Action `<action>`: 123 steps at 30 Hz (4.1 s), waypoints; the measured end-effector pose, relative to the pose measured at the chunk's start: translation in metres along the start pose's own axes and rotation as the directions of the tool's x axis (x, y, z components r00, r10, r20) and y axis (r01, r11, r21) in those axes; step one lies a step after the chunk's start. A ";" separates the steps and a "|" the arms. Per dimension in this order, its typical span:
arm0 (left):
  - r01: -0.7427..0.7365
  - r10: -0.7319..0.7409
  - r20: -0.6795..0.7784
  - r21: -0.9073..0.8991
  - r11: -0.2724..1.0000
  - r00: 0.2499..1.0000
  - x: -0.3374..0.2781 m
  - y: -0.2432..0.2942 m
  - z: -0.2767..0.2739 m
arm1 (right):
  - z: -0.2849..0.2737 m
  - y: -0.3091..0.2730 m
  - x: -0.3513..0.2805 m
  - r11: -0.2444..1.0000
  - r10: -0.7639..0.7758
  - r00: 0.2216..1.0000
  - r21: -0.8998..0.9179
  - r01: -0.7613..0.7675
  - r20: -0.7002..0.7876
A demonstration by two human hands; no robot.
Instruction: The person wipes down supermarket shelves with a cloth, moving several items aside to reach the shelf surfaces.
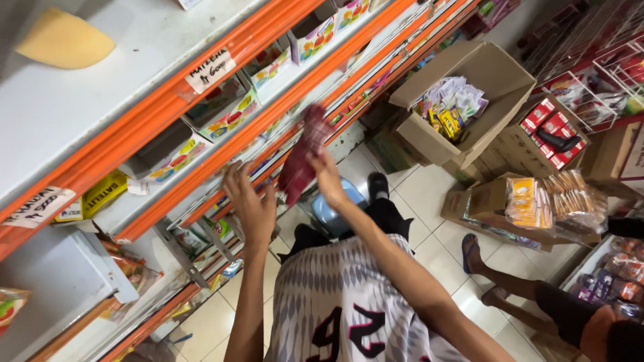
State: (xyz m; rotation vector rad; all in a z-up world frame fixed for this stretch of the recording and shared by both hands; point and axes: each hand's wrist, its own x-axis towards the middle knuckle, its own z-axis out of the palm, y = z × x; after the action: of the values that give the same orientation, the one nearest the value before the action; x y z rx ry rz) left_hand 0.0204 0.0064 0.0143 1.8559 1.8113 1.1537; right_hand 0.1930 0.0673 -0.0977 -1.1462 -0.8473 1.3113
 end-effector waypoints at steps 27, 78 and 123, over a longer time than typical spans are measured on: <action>-0.128 0.124 0.031 0.227 0.965 0.992 0.130 0.164 0.237 | -0.315 -0.044 0.302 0.546 -0.356 0.933 -0.800 0.250 0.049; 0.079 -0.008 -0.255 0.271 0.959 0.967 0.130 0.160 0.297 | -0.227 -0.182 0.299 0.067 -0.283 0.591 -0.599 0.798 0.756; 0.080 -0.013 -0.135 0.508 0.857 0.991 0.162 0.174 0.276 | -0.230 -0.204 0.291 0.171 -0.444 0.605 -0.600 0.781 0.661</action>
State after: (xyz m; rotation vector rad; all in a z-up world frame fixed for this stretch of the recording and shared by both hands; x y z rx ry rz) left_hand 0.3176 0.2161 0.0156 2.0251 2.4085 0.8345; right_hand 0.5039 0.3394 -0.0030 -1.0419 -2.1830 0.2277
